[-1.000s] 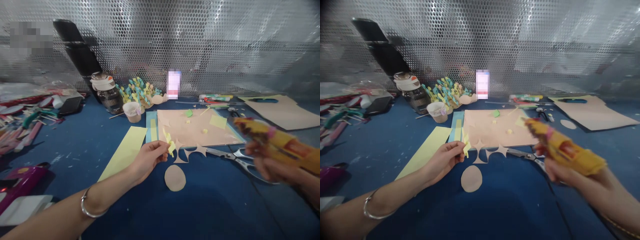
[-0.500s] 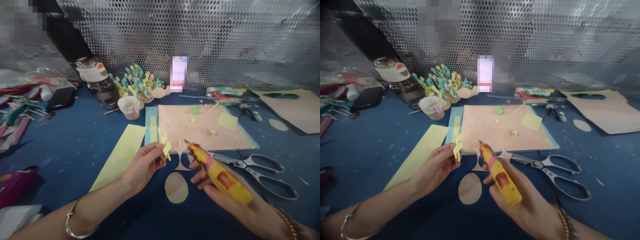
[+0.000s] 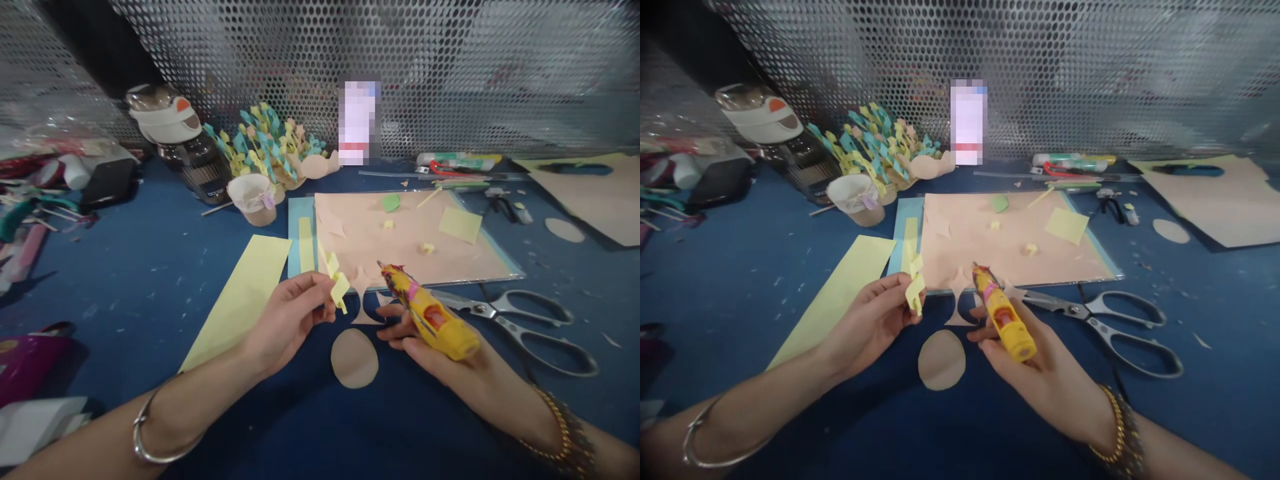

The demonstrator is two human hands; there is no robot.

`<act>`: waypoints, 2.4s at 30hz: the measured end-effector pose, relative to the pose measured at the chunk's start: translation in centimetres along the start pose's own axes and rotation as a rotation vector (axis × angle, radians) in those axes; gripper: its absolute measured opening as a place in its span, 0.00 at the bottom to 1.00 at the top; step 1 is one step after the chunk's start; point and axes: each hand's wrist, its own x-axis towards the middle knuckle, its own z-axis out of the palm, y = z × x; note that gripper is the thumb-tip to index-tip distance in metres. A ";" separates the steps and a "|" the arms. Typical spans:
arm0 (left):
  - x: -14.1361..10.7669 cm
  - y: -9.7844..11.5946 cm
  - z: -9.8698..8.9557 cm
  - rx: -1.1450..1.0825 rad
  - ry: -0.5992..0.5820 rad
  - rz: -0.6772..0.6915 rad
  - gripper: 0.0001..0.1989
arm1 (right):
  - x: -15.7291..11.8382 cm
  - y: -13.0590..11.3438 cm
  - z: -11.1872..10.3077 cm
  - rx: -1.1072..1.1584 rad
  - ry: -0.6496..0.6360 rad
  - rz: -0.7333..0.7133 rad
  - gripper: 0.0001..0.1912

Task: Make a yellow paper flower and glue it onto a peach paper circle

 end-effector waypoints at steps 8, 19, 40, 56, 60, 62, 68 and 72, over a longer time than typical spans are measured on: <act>0.0 0.6 0.4 -0.037 0.000 -0.031 0.09 | -0.3 0.0 -0.2 -0.086 0.039 -0.045 0.10; -1.4 0.7 1.5 0.053 -0.329 -0.497 0.09 | 1.2 1.0 -3.0 -0.172 0.421 -0.164 0.12; -2.4 1.2 2.0 0.047 -0.155 -0.549 0.10 | 0.3 -1.8 -6.4 -0.068 0.218 -0.036 0.10; -1.5 3.1 1.2 0.088 -0.036 -0.243 0.10 | -0.5 -1.1 -5.2 -0.087 0.034 -0.005 0.10; -0.5 3.3 0.6 0.099 0.036 -0.147 0.10 | -0.4 -0.7 -4.8 -0.146 -0.015 -0.001 0.10; 0.2 3.1 0.5 0.099 0.057 -0.141 0.10 | -0.2 -0.6 -4.6 -0.168 -0.025 -0.006 0.10; 2.0 2.7 -0.1 0.161 0.103 -0.050 0.08 | 0.2 -0.7 -4.0 -0.215 -0.010 -0.027 0.11; 2.1 2.8 0.3 0.154 0.156 0.025 0.09 | -0.2 -0.5 -3.6 -0.233 -0.040 -0.060 0.09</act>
